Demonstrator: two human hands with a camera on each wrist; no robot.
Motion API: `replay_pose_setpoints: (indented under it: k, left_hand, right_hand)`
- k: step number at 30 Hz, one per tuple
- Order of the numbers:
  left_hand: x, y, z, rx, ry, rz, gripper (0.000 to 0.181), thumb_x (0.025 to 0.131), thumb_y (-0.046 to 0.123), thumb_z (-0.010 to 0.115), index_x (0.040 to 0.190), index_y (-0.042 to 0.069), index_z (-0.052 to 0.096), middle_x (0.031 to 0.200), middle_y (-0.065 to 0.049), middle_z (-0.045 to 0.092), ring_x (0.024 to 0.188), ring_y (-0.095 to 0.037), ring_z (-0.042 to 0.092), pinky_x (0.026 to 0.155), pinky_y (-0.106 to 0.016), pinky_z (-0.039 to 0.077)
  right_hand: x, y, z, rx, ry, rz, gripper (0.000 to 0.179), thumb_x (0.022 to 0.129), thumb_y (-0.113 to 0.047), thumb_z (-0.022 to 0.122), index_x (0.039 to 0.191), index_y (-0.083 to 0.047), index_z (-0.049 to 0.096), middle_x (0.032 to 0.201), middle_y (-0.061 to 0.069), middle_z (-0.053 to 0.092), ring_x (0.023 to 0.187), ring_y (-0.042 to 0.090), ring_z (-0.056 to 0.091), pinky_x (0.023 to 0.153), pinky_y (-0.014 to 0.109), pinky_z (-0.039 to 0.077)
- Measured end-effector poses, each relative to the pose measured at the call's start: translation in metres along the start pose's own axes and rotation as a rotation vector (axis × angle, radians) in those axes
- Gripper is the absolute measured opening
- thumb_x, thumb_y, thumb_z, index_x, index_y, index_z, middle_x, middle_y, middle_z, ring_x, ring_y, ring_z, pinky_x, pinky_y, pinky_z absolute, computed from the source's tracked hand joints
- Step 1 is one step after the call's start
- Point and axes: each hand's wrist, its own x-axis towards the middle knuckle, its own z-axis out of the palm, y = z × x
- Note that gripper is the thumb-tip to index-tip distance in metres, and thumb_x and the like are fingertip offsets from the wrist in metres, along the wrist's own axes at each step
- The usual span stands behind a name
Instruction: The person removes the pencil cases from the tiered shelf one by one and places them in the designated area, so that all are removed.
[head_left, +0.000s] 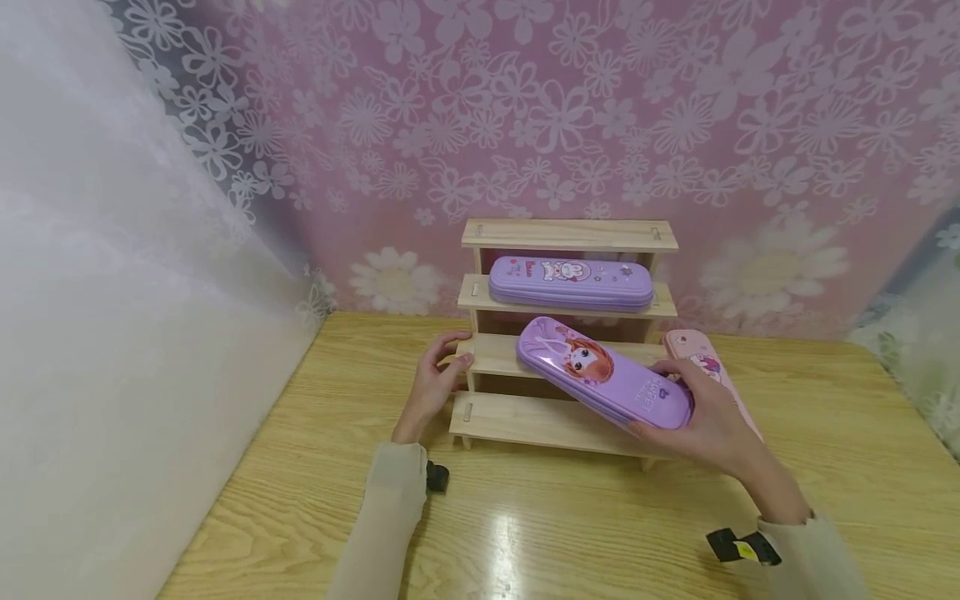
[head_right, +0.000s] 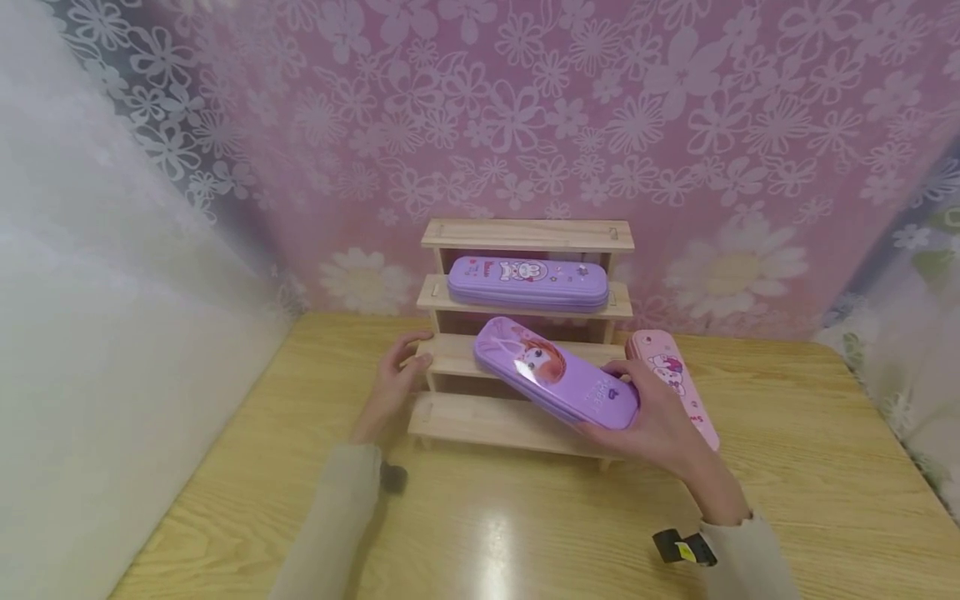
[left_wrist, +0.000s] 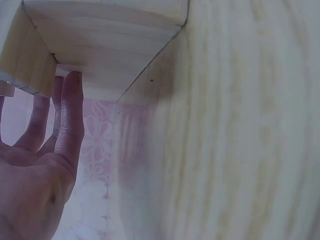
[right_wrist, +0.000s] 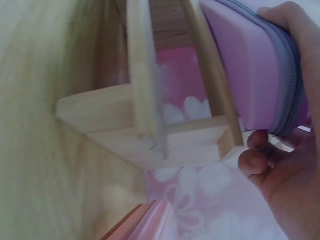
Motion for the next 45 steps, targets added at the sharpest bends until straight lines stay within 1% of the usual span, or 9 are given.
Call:
replay_pose_setpoints:
  k: [4,9,15,19,24,32,41,44,45]
  left_hand:
    - [0.001,-0.001,0.000,0.000,-0.001,0.003,0.034,0.101,0.019,0.064,0.134,0.021,0.062,0.125,-0.015,0.062,0.086,-0.017,0.069,0.072,-0.058,0.061]
    - [0.002,-0.003,0.000,-0.001,0.006,-0.001,0.036,0.100,0.017,0.065,0.136,0.017,0.061,0.123,-0.014,0.062,0.086,-0.019,0.068,0.072,-0.058,0.061]
    - [0.000,0.004,0.000,-0.016,-0.011,-0.030,0.040,0.101,0.014,0.063,0.140,0.009,0.058,0.126,-0.018,0.060,0.086,-0.017,0.067,0.076,-0.063,0.060]
    - [0.000,0.007,0.000,-0.013,-0.019,-0.032,0.042,0.101,0.013,0.062,0.141,0.006,0.056,0.127,-0.020,0.059,0.085,-0.016,0.067,0.078,-0.067,0.057]
    - [0.000,0.004,0.001,-0.010,-0.006,-0.019,0.039,0.101,0.015,0.063,0.139,0.011,0.059,0.126,-0.019,0.060,0.086,-0.019,0.067,0.077,-0.067,0.058]
    - [0.001,-0.003,0.000,0.008,0.009,0.015,0.038,0.100,0.019,0.065,0.137,0.014,0.061,0.123,-0.016,0.061,0.086,-0.021,0.067,0.070,-0.057,0.061]
    - [0.000,-0.002,0.001,0.006,0.011,0.012,0.038,0.100,0.017,0.064,0.137,0.013,0.060,0.121,-0.015,0.062,0.084,-0.020,0.068,0.065,-0.040,0.061]
    - [0.001,-0.002,0.001,0.001,0.010,0.012,0.038,0.100,0.016,0.064,0.138,0.012,0.059,0.122,-0.016,0.062,0.085,-0.020,0.068,0.066,-0.039,0.062]
    - [0.001,-0.003,0.000,-0.002,0.009,0.009,0.038,0.100,0.016,0.064,0.138,0.011,0.059,0.122,-0.016,0.062,0.086,-0.020,0.068,0.067,-0.042,0.062]
  right_hand:
    - [-0.010,0.004,-0.002,0.005,0.067,-0.028,0.077,0.055,-0.010,0.099,0.121,-0.007,0.062,0.108,0.004,0.065,0.091,-0.001,0.050,0.072,0.009,0.039]
    - [-0.021,0.009,-0.007,0.004,0.094,-0.026,0.081,0.052,-0.005,0.099,0.123,-0.005,0.061,0.107,0.002,0.063,0.090,-0.002,0.052,0.072,0.007,0.041]
    - [-0.035,0.016,-0.014,0.028,0.141,-0.014,0.083,0.047,0.001,0.097,0.122,-0.005,0.062,0.104,-0.012,0.058,0.085,-0.004,0.053,0.067,0.008,0.043]
    - [-0.043,0.020,-0.021,0.049,0.165,0.020,0.083,0.048,0.006,0.095,0.123,-0.003,0.062,0.104,-0.018,0.057,0.081,-0.005,0.054,0.064,0.008,0.044]
    - [-0.054,0.024,-0.029,0.058,0.189,0.088,0.079,0.051,0.008,0.093,0.123,-0.002,0.061,0.105,-0.019,0.058,0.076,-0.005,0.056,0.060,0.008,0.046]
    - [-0.070,0.036,-0.048,0.059,0.251,0.162,0.081,0.052,0.013,0.090,0.126,0.002,0.059,0.097,-0.021,0.061,0.075,-0.007,0.058,0.059,0.008,0.046]
    - [-0.085,0.041,-0.068,0.013,0.313,0.245,0.080,0.054,0.013,0.090,0.126,-0.001,0.059,0.095,-0.029,0.059,0.071,-0.010,0.057,0.055,0.008,0.044]
    - [-0.089,0.043,-0.073,0.014,0.339,0.263,0.079,0.055,0.015,0.088,0.125,-0.005,0.060,0.094,-0.029,0.060,0.069,-0.011,0.057,0.054,0.008,0.044]
    - [-0.090,0.043,-0.074,0.017,0.349,0.272,0.079,0.055,0.016,0.087,0.125,-0.008,0.060,0.093,-0.029,0.060,0.069,-0.011,0.057,0.054,0.008,0.044]
